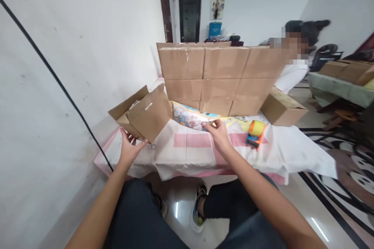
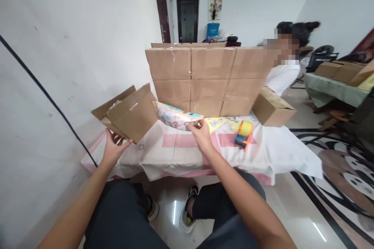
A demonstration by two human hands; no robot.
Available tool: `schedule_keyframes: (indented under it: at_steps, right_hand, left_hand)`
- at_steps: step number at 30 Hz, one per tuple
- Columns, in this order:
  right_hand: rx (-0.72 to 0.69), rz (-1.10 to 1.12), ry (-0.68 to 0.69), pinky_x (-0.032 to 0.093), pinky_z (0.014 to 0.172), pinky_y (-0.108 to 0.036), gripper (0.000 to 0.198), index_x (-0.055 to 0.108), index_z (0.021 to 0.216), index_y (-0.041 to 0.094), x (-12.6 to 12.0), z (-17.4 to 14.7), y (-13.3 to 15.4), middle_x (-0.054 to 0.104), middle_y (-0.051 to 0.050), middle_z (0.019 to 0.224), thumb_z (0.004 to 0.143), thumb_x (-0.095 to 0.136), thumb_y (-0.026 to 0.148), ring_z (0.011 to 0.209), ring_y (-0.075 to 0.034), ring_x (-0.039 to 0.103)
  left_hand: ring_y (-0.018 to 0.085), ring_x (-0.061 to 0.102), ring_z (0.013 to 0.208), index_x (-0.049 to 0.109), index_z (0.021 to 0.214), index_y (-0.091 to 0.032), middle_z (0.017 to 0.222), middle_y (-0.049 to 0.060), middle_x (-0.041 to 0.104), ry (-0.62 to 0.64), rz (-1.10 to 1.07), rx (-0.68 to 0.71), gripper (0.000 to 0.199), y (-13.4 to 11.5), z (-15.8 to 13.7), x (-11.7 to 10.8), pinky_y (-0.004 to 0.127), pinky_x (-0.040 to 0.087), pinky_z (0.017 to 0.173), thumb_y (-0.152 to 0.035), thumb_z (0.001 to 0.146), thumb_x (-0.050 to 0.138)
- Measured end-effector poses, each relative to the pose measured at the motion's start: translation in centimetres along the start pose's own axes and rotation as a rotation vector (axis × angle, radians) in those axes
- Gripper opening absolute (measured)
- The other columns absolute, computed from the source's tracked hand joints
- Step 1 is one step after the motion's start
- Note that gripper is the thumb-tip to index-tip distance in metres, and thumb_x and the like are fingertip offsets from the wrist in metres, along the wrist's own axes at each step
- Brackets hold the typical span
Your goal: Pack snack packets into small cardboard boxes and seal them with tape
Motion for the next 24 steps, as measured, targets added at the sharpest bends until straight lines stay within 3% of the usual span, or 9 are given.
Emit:
schedule_keyframes:
  at_steps: [3,5,8,10,13,16,19,22,24]
  right_hand:
    - [-0.105,0.123,-0.189,0.054,0.065,-0.024,0.053,0.045,0.081,0.024,-8.0,-0.1,6.3,0.06,0.006,0.078,0.056,0.089,0.039,0.07,-0.013,0.062]
    - [-0.213,0.201,-0.264,0.052,0.062,-0.021,0.057,0.041,0.085,0.026,-11.4,0.5,11.0,0.057,0.009,0.08,0.056,0.089,0.035,0.069,-0.01,0.061]
    - [-0.29,0.225,-0.203,0.052,0.063,-0.022,0.05,0.046,0.094,0.028,-12.9,2.4,16.4,0.059,0.009,0.087,0.063,0.085,0.036,0.073,-0.01,0.063]
    - [-0.259,0.206,-0.121,0.053,0.063,-0.023,0.041,0.052,0.096,0.026,-12.2,3.7,17.4,0.062,0.007,0.088,0.067,0.08,0.037,0.073,-0.012,0.064]
    - [-0.141,0.21,-0.095,0.052,0.06,-0.024,0.034,0.057,0.089,0.023,-11.2,5.0,14.6,0.062,0.005,0.079,0.063,0.076,0.032,0.066,-0.013,0.062]
    - [-0.042,0.194,-0.103,0.05,0.057,-0.024,0.031,0.06,0.086,0.021,-10.7,5.4,9.2,0.064,0.004,0.075,0.059,0.075,0.028,0.065,-0.014,0.061]
    - [-0.029,0.092,-0.068,0.049,0.059,-0.024,0.028,0.063,0.088,0.021,-10.7,5.2,5.0,0.066,0.003,0.077,0.063,0.073,0.028,0.069,-0.015,0.061]
    - [-0.08,-0.065,-0.077,0.05,0.064,-0.025,0.025,0.064,0.089,0.021,-11.8,4.8,3.3,0.066,0.003,0.079,0.069,0.076,0.029,0.072,-0.015,0.062]
    - [-0.109,-0.137,-0.106,0.051,0.065,-0.026,0.024,0.064,0.089,0.022,-12.7,4.6,3.0,0.066,0.003,0.08,0.072,0.078,0.031,0.073,-0.015,0.062]
  left_hand:
    - [0.032,0.04,0.146,-0.01,0.161,-0.032,0.158,0.018,0.029,0.281,-0.032,-0.072,0.151,-1.5,-2.6,5.2,0.052,0.032,0.122,-0.038,0.051,0.093]
    - [0.034,0.037,0.148,-0.014,0.161,-0.031,0.16,0.019,0.026,0.449,-0.022,-0.06,0.155,-3.1,-3.9,8.9,0.053,0.03,0.123,-0.04,0.049,0.093]
    - [0.036,0.041,0.147,-0.008,0.162,-0.032,0.161,0.021,0.028,0.655,-0.004,-0.037,0.154,-4.8,-5.5,14.0,0.052,0.042,0.115,-0.039,0.048,0.094]
    - [0.039,0.042,0.146,-0.004,0.163,-0.034,0.163,0.024,0.026,0.774,0.014,-0.026,0.152,-5.0,-6.4,16.8,0.05,0.052,0.104,-0.039,0.048,0.095]
    - [0.039,0.047,0.142,0.001,0.163,-0.033,0.163,0.026,0.026,0.869,0.04,0.015,0.147,-4.7,-6.9,19.6,0.047,0.056,0.096,-0.041,0.05,0.094]
    - [0.036,0.056,0.135,0.013,0.163,-0.026,0.156,0.024,0.041,0.887,0.073,0.089,0.136,-4.5,-6.0,20.7,0.047,0.054,0.101,-0.038,0.053,0.091]
    - [0.037,0.043,0.145,0.027,0.16,-0.019,0.158,0.022,0.038,0.786,0.123,0.174,0.121,-5.2,-3.0,20.1,0.049,0.042,0.115,-0.034,0.057,0.088]
    - [0.033,0.031,0.151,0.031,0.158,-0.021,0.164,0.017,0.028,0.61,0.169,0.244,0.096,-7.4,0.7,18.7,0.051,0.036,0.12,-0.034,0.073,0.075]
    - [0.029,0.044,0.14,0.05,0.147,-0.027,0.151,0.012,0.048,0.532,0.242,0.41,0.063,-10.4,1.9,18.5,0.051,0.039,0.117,-0.033,0.086,0.063]
Point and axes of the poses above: each hand's wrist, its own z-axis towards the middle knuckle, its own x-axis out of the palm, y = z × x, the point moved 10 cm from there along z, towards the middle knuckle
